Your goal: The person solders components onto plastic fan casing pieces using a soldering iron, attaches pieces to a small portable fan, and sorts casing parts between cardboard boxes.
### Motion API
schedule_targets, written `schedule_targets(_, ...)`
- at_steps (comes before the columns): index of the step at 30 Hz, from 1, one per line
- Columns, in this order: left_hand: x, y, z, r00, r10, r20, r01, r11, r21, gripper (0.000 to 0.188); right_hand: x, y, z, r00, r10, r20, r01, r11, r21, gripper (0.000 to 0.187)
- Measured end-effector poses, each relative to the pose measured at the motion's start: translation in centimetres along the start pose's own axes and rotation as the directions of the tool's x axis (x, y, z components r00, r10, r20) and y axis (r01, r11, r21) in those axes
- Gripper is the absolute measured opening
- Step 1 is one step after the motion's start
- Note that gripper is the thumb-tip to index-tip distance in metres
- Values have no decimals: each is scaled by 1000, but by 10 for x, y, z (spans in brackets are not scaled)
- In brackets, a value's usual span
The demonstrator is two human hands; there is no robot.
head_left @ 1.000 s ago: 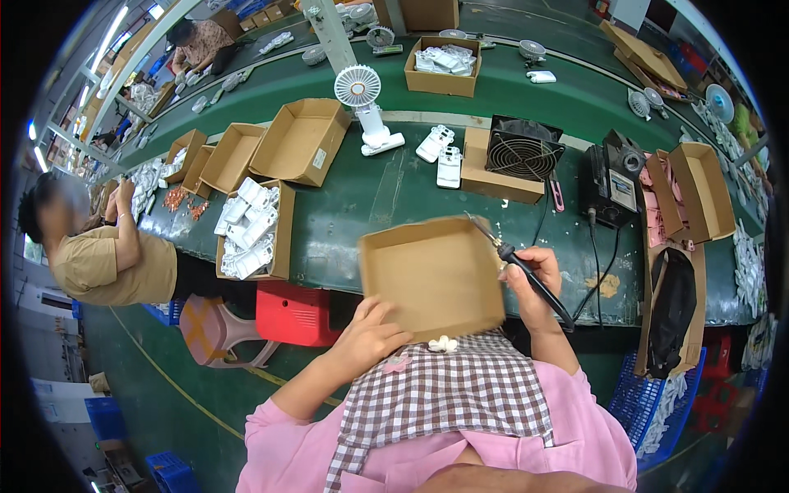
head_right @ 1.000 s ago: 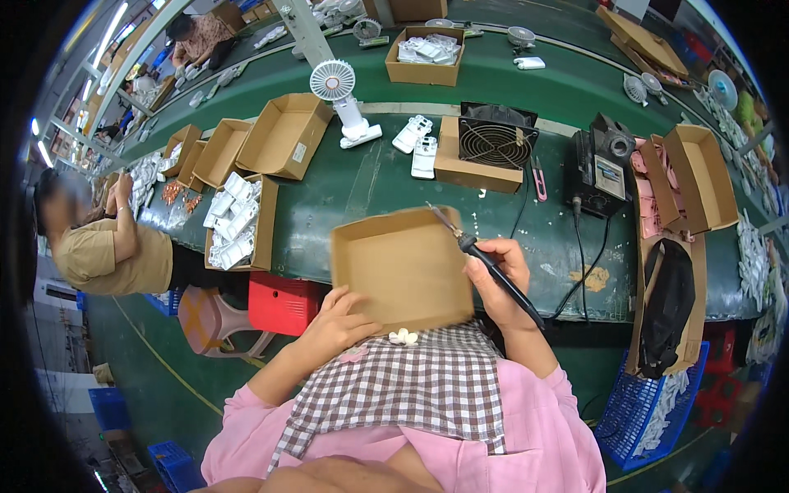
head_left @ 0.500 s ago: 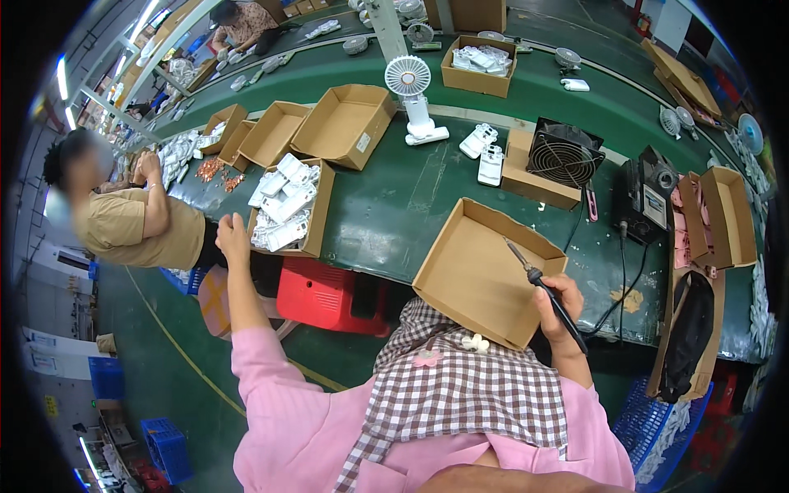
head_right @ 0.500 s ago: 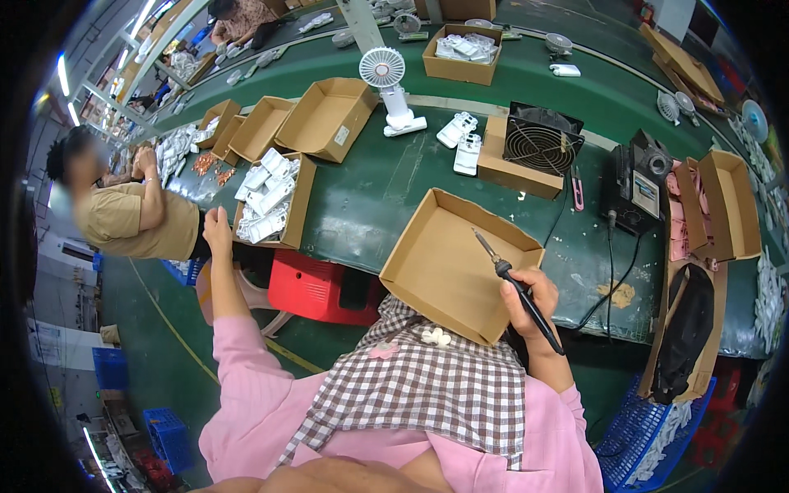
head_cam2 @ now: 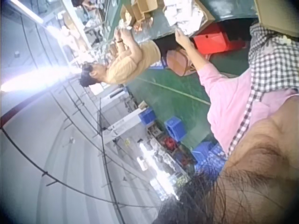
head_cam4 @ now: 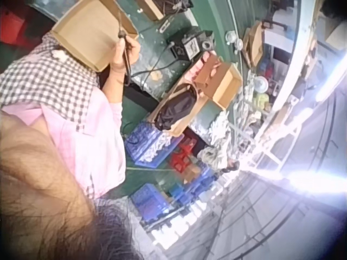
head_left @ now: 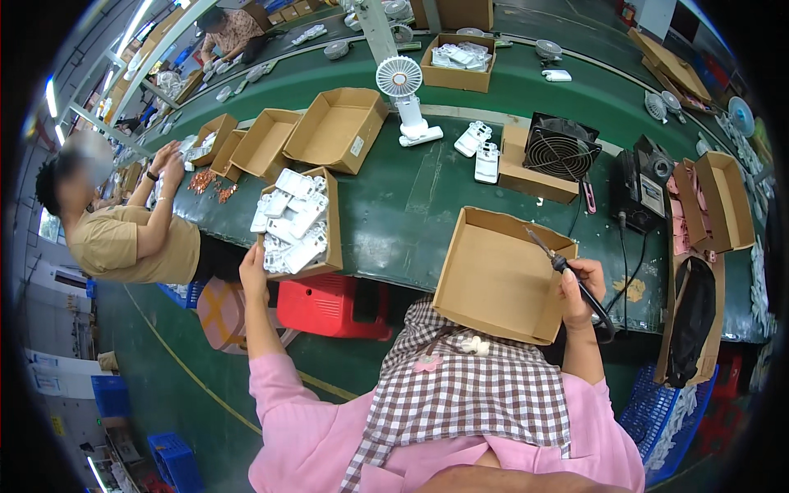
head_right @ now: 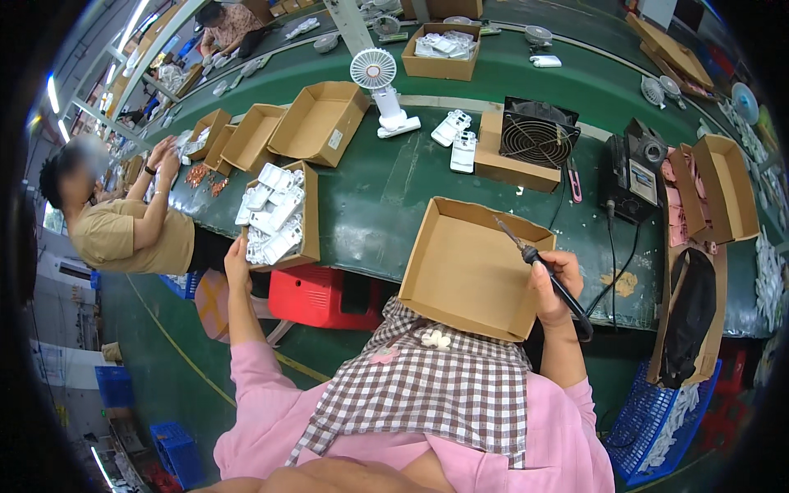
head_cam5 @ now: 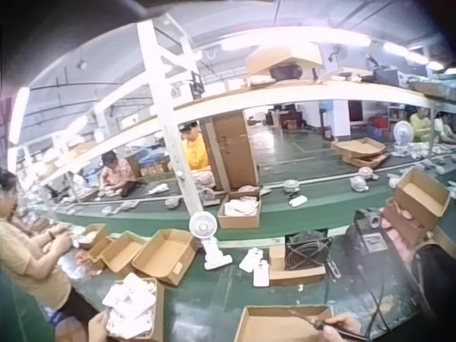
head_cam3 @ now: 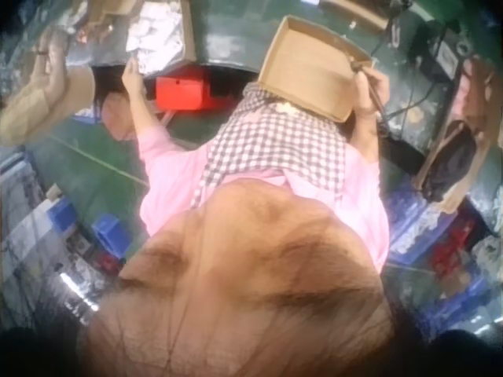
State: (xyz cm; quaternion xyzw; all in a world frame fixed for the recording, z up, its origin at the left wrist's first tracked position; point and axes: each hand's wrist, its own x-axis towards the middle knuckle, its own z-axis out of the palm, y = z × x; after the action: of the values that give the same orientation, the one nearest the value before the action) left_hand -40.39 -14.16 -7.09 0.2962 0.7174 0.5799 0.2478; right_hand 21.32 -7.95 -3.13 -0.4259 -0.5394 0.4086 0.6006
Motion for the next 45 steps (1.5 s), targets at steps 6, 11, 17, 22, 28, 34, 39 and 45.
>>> schedule_targets(6, -74, -3, 55, 999, 20, 42, -14, 988, -154, 32, 4, 4, -3, 998, -27, -59, 25, 999, -35, 25)
schedule_targets(11, -120, 14, 122, 993, 3, 121, 31, 958, -283, 35, 6, 7, -7, 995, -37, -90, 34, 999, -37, 27)
schedule_targets(17, -141, 33, 182, 989, -33, 142, 83, 927, -365, 43, 6, 8, -6, 997, -12, -82, 12, 1000, 4, 28)
schedule_targets(22, -149, 47, 216, 983, -94, 159, 155, 886, -436, 53, 8, 10, -2, 994, -8, -113, 8, 1000, -4, 30)
schedule_targets(28, -158, 65, 239, 977, -126, 173, 193, 868, -458, 60, 12, 11, -1, 993, -10, -117, 8, 1000, -17, 30)
schedule_targets(34, -153, 66, 227, 972, -130, 196, 201, 891, -407, 56, 19, 9, 1, 994, 8, -110, -4, 1000, 29, 28)
schedule_targets(39, -105, 69, 192, 943, 322, -81, -317, 946, 68, 46, 21, 11, 6, 995, 9, -101, -7, 1000, 22, 28)
schedule_targets(45, -46, 110, 178, 880, 439, 181, -474, 798, 371, 17, 25, 15, 4, 996, -19, -88, 22, 999, 30, 28)
